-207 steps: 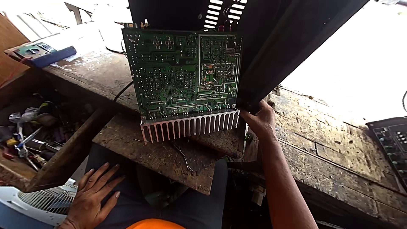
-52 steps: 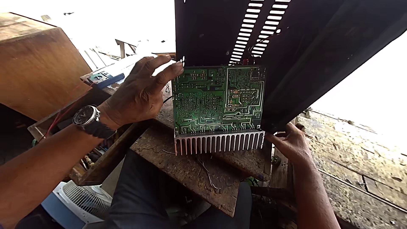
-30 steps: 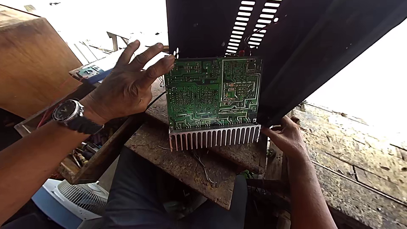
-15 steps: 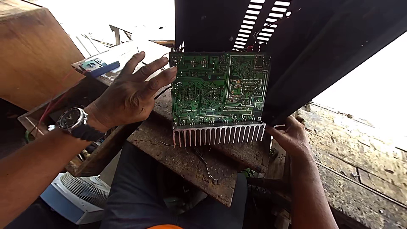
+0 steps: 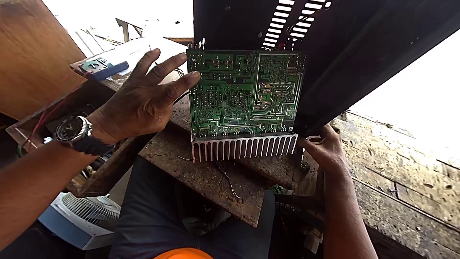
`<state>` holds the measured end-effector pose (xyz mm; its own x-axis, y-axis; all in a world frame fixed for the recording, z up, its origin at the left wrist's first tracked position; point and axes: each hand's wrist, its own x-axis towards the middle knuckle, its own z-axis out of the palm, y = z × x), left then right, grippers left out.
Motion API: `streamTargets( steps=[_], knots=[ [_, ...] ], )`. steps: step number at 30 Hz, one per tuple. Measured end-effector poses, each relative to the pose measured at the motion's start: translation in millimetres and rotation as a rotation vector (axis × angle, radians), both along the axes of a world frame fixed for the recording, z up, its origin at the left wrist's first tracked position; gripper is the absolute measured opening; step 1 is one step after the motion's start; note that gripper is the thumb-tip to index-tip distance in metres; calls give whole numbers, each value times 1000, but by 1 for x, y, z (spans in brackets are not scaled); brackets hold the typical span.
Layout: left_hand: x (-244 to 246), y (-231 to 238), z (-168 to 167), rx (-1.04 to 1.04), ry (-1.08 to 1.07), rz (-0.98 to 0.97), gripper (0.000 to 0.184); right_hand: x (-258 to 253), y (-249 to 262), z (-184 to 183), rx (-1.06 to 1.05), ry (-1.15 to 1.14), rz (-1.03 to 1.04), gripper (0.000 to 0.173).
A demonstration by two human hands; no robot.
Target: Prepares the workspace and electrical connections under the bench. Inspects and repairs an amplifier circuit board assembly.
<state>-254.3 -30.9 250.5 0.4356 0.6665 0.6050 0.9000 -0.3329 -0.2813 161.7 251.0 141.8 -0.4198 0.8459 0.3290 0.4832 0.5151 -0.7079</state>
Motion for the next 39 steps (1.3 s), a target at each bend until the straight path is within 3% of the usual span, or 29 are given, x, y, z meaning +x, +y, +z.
streamTargets(
  steps=[28, 39],
  knots=[
    [0, -1, 3, 63, 29, -40, 55, 1, 1, -2, 8, -9, -4, 62],
    [3, 0, 4, 33, -1, 33, 59, 3, -1, -2, 13, -41, 14, 63]
  ],
)
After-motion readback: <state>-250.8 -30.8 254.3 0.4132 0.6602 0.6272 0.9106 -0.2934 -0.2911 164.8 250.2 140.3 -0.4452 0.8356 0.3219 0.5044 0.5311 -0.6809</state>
